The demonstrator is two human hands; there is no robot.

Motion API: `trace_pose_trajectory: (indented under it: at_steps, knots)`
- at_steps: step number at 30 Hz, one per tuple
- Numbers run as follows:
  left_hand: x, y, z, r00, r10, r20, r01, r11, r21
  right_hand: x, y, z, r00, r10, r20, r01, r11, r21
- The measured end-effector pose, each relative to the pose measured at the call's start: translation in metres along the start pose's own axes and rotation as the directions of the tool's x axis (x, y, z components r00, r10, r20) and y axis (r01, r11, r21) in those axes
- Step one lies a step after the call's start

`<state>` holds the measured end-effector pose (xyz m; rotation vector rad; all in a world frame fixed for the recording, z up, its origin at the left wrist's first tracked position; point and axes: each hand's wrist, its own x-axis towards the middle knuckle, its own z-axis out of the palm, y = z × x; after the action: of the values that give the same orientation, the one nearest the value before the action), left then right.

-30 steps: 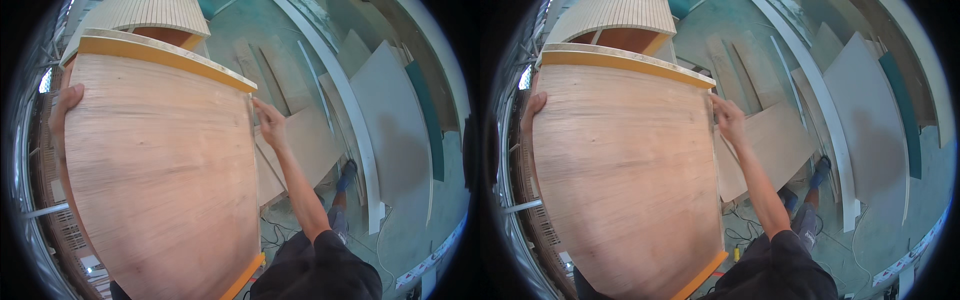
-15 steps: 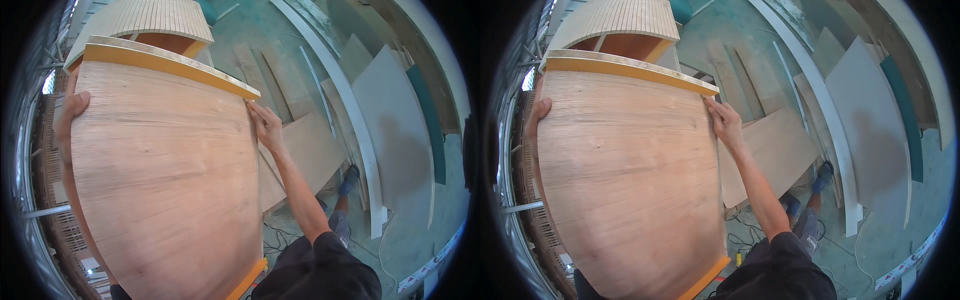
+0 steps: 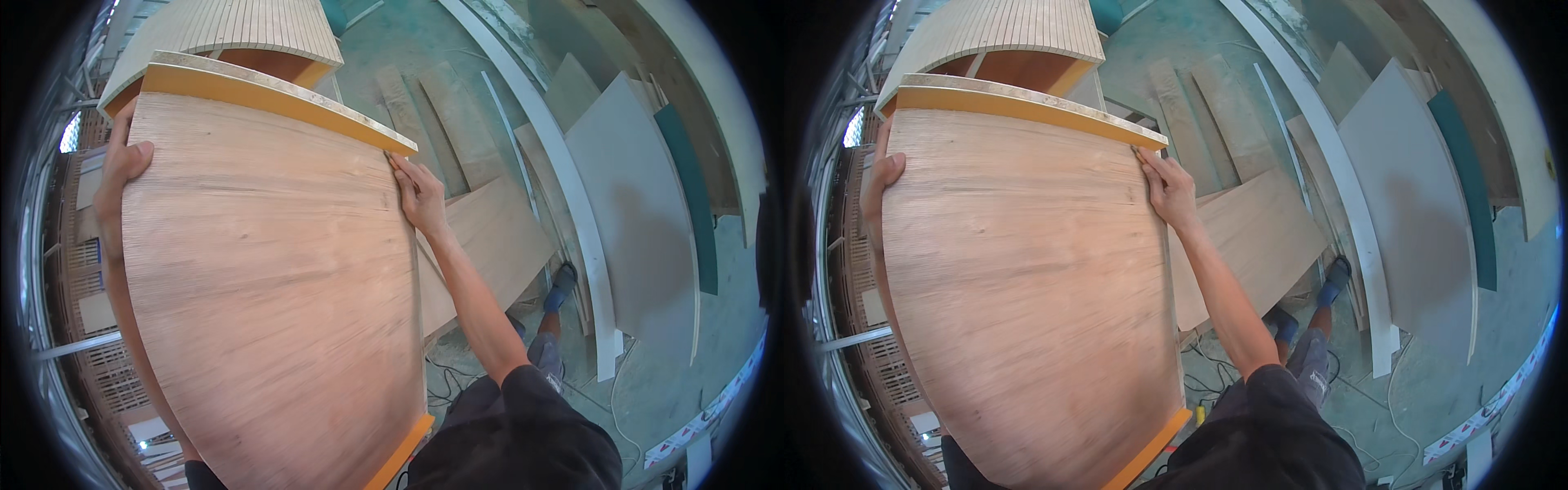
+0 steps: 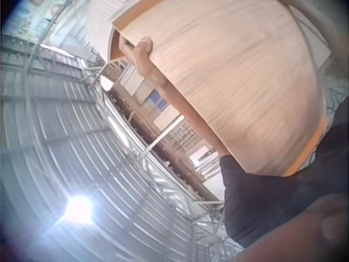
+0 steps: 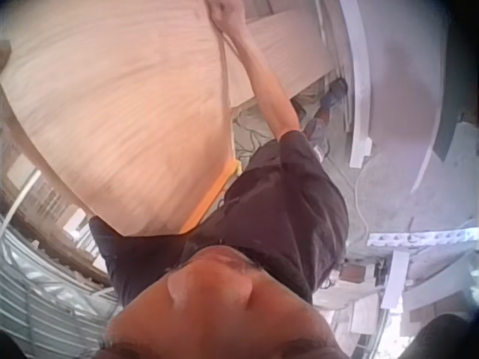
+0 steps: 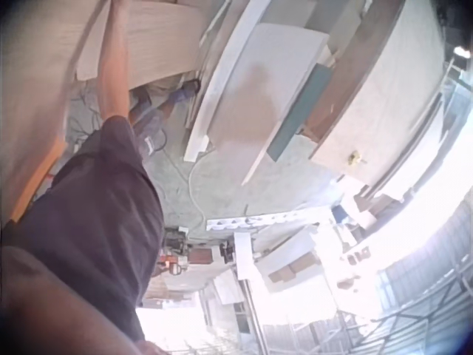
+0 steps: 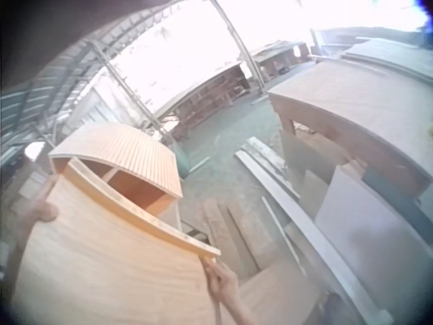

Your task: The person applies adhesive from a bottle to the joints of a curved wooden furniture component by hand, then fits the piece onto a larger curved wooden structure.

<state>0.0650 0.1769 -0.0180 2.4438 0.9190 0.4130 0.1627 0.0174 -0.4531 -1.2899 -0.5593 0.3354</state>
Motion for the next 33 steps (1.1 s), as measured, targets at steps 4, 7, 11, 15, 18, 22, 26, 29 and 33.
trace_pose_trajectory:
  at_steps: [4,7,11,15,18,22,26,29,33]
  knots:
    - [0.010,0.005,0.025,0.996,0.080,0.039,-0.073,0.985,-0.158,-0.034,0.124,-0.035,0.992,0.005,-0.124,-0.024,0.988,-0.153]
    - [0.022,0.014,0.035,0.986,0.158,0.060,-0.149,0.979,-0.142,-0.016,0.153,-0.044,0.981,-0.035,-0.191,0.040,0.999,0.022]
    - [-0.019,-0.006,0.011,0.999,0.032,0.001,-0.032,0.995,-0.097,-0.003,-0.012,-0.005,0.998,-0.064,-0.008,0.065,0.995,0.082]
    - [-0.012,0.004,0.021,0.998,0.060,0.000,-0.060,0.994,-0.092,0.022,-0.061,0.001,0.992,-0.124,-0.016,0.124,0.991,0.048]
    - [-0.009,0.013,0.017,0.997,0.071,-0.011,-0.072,0.993,-0.089,0.014,-0.024,0.002,0.990,-0.130,-0.062,0.134,0.989,0.063]
    - [0.008,0.009,0.021,0.994,0.111,-0.011,-0.111,0.990,-0.082,-0.022,0.063,-0.046,0.999,0.026,-0.031,-0.032,0.979,-0.201]
    - [-0.008,-0.011,0.015,0.997,0.071,-0.020,-0.073,0.991,-0.115,-0.001,-0.038,-0.018,1.000,-0.006,0.020,0.007,0.998,-0.068]
    - [-0.011,0.015,0.046,0.993,0.083,-0.079,-0.089,0.994,-0.068,0.036,-0.128,0.011,0.962,-0.271,0.021,0.269,0.960,0.073]
    - [-0.020,0.025,0.039,0.988,0.125,-0.089,-0.130,0.990,-0.061,0.052,-0.147,0.033,0.956,-0.286,-0.068,0.294,0.940,0.172]
